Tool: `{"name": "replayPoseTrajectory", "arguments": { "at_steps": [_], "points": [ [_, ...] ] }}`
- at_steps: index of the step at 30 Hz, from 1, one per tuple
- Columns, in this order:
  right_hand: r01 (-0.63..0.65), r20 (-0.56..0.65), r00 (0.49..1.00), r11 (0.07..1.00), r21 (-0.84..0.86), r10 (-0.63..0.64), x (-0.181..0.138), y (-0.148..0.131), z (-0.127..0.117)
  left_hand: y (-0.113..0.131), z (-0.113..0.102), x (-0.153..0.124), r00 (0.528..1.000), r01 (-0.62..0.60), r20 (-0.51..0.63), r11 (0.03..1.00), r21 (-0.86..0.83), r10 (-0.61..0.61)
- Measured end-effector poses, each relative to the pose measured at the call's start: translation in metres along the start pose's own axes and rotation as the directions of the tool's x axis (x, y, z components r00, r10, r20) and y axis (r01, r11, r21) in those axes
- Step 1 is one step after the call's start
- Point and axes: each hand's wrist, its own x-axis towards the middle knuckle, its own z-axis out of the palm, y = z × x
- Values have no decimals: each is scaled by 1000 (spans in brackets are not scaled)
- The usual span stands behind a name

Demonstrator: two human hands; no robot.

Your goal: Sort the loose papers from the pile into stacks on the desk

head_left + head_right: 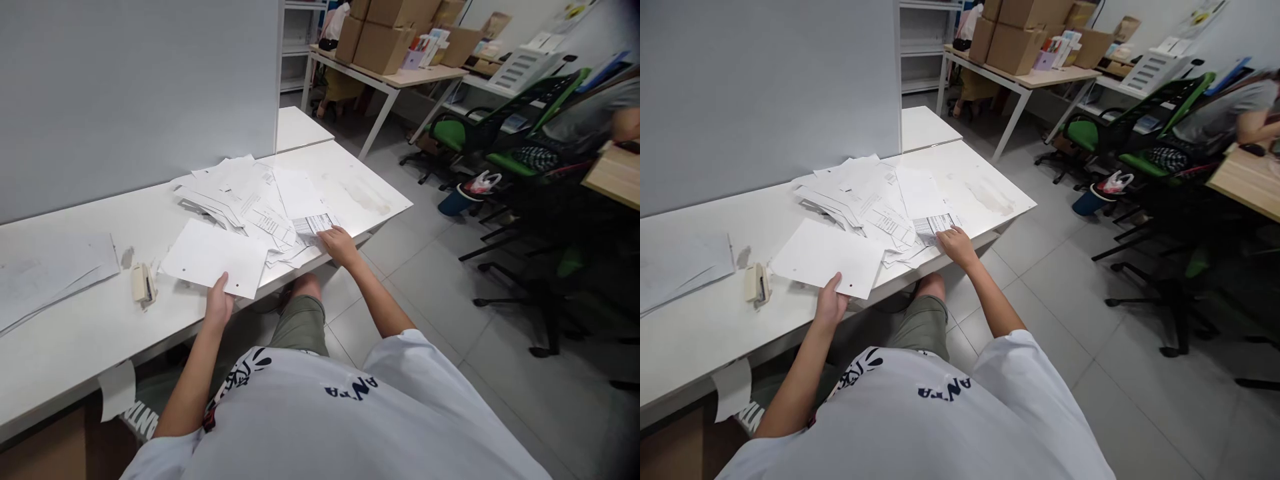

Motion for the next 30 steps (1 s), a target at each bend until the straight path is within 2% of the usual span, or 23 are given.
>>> {"name": "replayPoseTrajectory", "arguments": {
  "at_steps": [2, 4, 5, 7, 10, 12, 13, 14, 16, 19, 20, 21, 23, 25, 27, 30],
  "points": [
    [52, -204, 978, 999, -8, -53, 0, -14, -10, 2, 1, -1, 1000, 22, 10, 998, -60, -21],
    [143, -397, 908, 990, -4, -133, -2, -38, -21, 5, 3, -5, 997, 71, 47, 994, -86, -67],
    [214, -454, 870, 977, 3, -189, -3, -53, -25, 7, 4, -8, 994, 85, 70, 992, -95, -79],
    [399, -480, 812, 916, 42, -332, -6, -88, -28, 11, 6, -19, 990, 67, 130, 989, -129, -50],
    [658, -414, 725, 731, 181, -551, -9, -138, -19, 13, 8, -40, 974, 0, 220, 972, -236, 54],
    [721, -385, 689, 635, 278, -614, -10, -163, -6, 10, 8, -52, 977, -24, 194, 957, -287, 83],
    [723, -375, 690, 611, 321, -619, -11, -172, 1, 8, 7, -56, 986, -39, 142, 955, -295, 84],
    [708, -362, 706, 605, 364, -609, -13, -178, 6, 5, 7, -58, 994, -60, 74, 954, -293, 85],
    [624, -326, 780, 628, 466, -534, -19, -184, 14, 1, 4, -59, 995, -102, -48, 956, -275, 92],
    [363, -242, 931, 640, 677, -272, -37, -182, 16, -3, -2, -61, 982, -172, -116, 951, -257, 147],
    [250, -198, 968, 597, 762, -153, -44, -181, 15, -4, -3, -64, 981, -183, -115, 948, -259, 158],
    [138, -133, 990, 511, 848, -46, -51, -182, 14, -5, -4, -67, 981, -182, -111, 947, -264, 157],
    [-61, 45, 996, 246, 967, 71, -60, -187, 14, -10, -4, -75, 988, -141, -98, 950, -279, 118],
    [-183, 182, 979, 8, 983, 91, -61, -197, 12, -16, 0, -82, 996, -83, -55, 954, -289, 70],
    [-226, 239, 959, -100, 969, 150, -50, -207, 9, -20, 3, -85, 998, -65, 4, 956, -285, 68],
    [-211, 237, 937, -126, 969, 255, -24, -209, 1, -12, -5, -75, 986, -151, 30, 951, -268, 165]
  ]
}}
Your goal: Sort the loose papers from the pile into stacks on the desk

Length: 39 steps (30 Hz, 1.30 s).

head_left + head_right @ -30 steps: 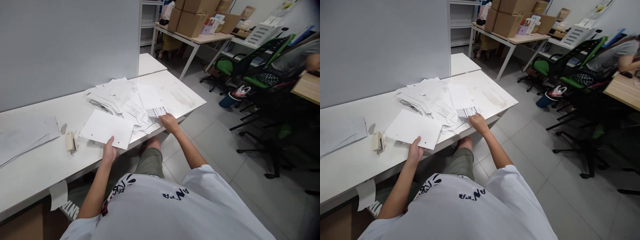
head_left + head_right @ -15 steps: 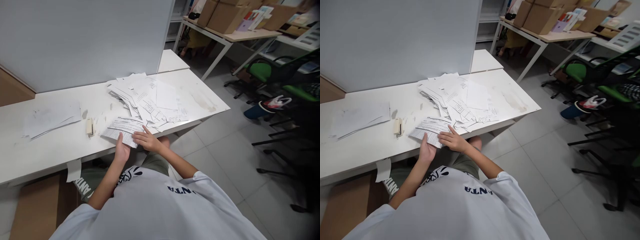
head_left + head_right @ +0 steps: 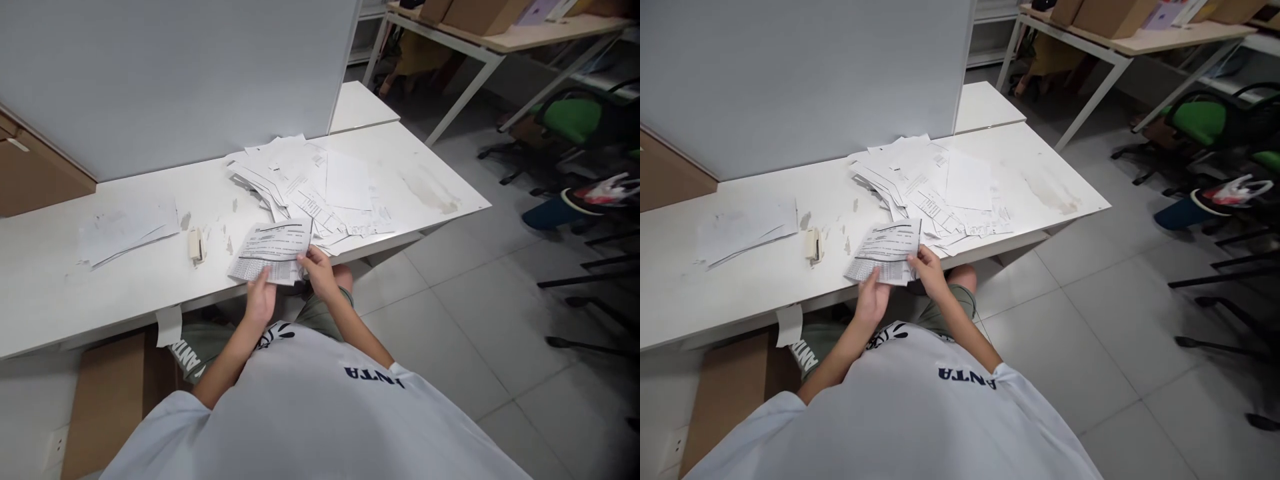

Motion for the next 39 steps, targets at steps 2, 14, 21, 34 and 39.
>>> {"name": "replayPoseTrajectory", "arguments": {
  "at_steps": [2, 14, 21, 34, 39],
  "points": [
    [40, 16, 999, 999, -6, -40, 17, -10, 0, 17, -13, 15, 994, -107, 2, 994, 35, 107],
    [150, 70, 988, 974, -170, -140, 42, 16, 13, 75, -99, 71, 829, -502, 237, 488, 714, 507],
    [137, 47, 991, 946, -295, -129, 31, 27, 19, 67, -83, 66, 810, -520, 194, 527, 672, 553],
    [160, 37, 987, 950, -270, -156, 20, 26, 23, 81, -102, 45, 803, -453, 150, 427, 782, 577],
    [-34, 110, 991, 953, -301, 71, 7, 22, 27, 100, -107, 14, 876, -297, 22, 503, 812, 482]
  ]
}}
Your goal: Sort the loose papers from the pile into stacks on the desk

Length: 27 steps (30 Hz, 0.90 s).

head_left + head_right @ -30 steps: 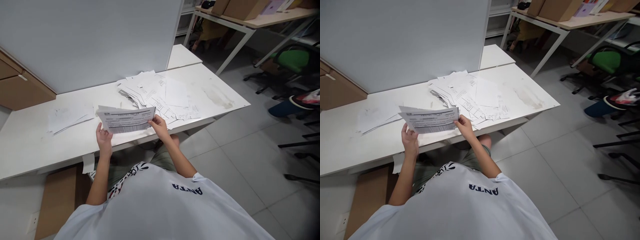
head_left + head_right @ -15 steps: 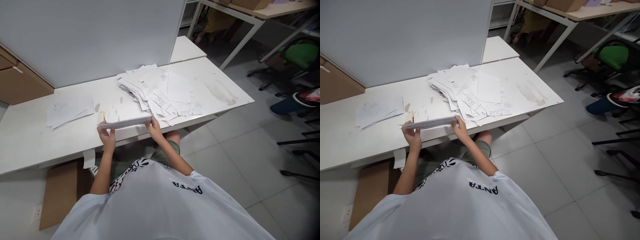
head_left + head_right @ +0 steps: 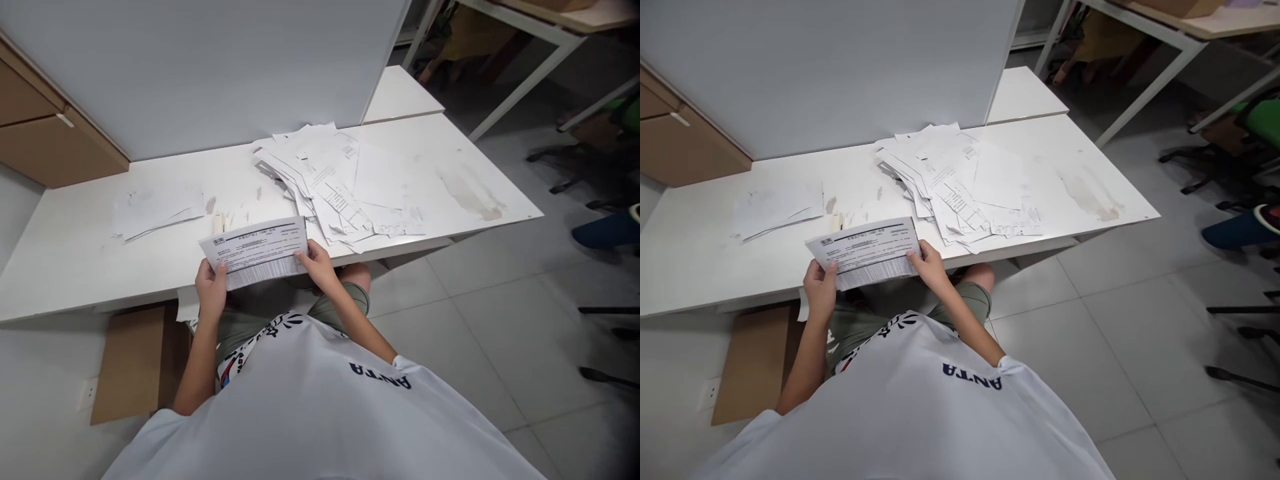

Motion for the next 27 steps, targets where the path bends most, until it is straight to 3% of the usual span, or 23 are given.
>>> {"name": "replayPoseTrajectory", "arguments": {
  "at_steps": [4, 8, 13, 18, 27],
  "points": [
    [-191, 106, 976, 982, 14, 188, -5, 2, 12, 1, -20, -13, 968, 249, -44, 969, -4, -248],
    [-242, 143, 958, 969, -55, 248, -5, 4, 25, -5, -35, -9, 936, 350, -88, 930, 111, -341],
    [-211, 101, 968, 963, -170, 230, 3, 6, 33, -7, -40, 15, 950, 304, -20, 908, 287, -312],
    [-163, 84, 980, 970, -180, 180, 8, 8, 34, -3, -32, 31, 964, 237, 13, 879, 413, -266],
    [-44, 47, 998, 996, -77, 47, -10, 18, 40, -7, -43, 29, 962, 204, 94, 904, 376, -256]
  ]
}}
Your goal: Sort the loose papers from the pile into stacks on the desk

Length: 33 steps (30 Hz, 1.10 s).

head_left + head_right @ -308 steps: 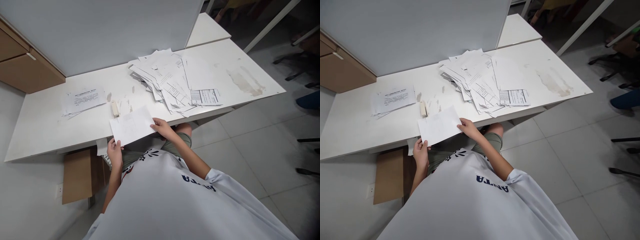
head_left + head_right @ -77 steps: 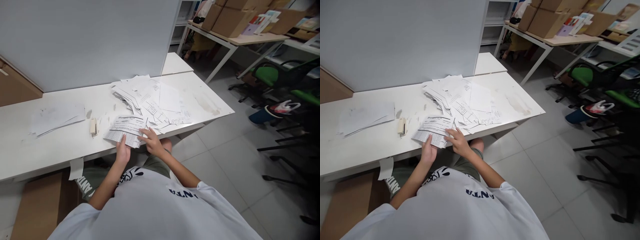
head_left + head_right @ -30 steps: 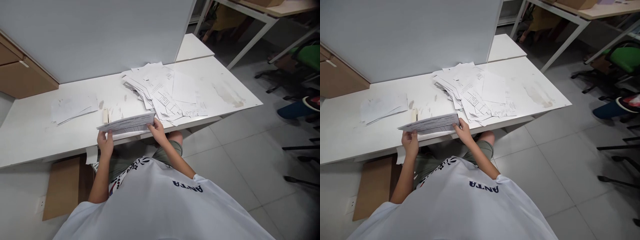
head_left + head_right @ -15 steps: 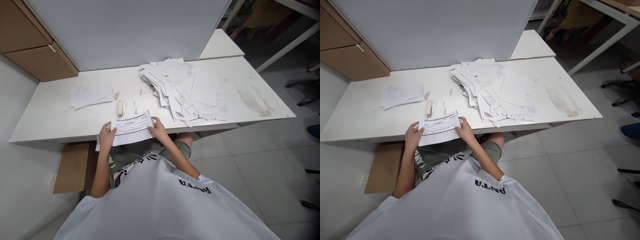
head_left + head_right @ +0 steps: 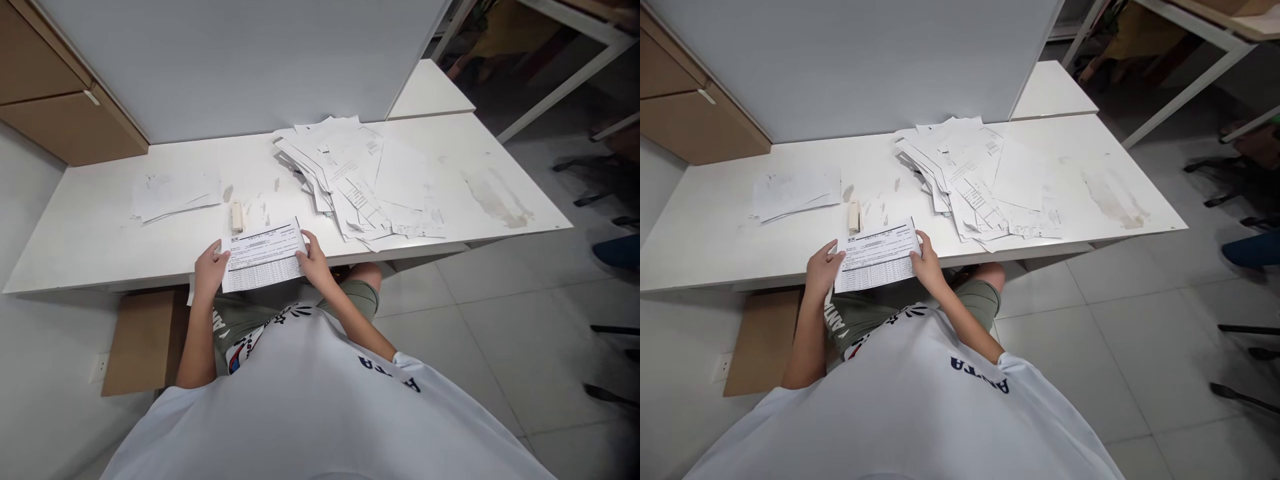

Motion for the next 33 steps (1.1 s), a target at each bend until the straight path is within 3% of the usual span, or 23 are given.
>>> {"name": "replayPoseTrajectory", "arguments": {
  "at_steps": [10, 21, 28, 30, 33],
  "points": [
    [27, -112, 993, 999, -32, -31, 9, 12, 4, 12, 4, 23, 997, -37, 67, 994, 103, 31],
    [-77, -88, 994, 980, -184, 62, 17, 6, -4, 21, 11, 28, 998, 14, 52, 973, 232, -27],
    [-30, -98, 995, 968, -249, 6, 36, 0, -16, 32, 10, 28, 987, 25, 139, 939, 342, -77],
    [-38, -94, 995, 966, -257, 14, 40, 0, -21, 35, 9, 33, 996, -11, 88, 933, 359, -22],
    [-66, -88, 995, 960, -273, 43, 42, -1, -24, 43, 12, 52, 987, -140, -22, 913, 383, 161]
  ]
}}
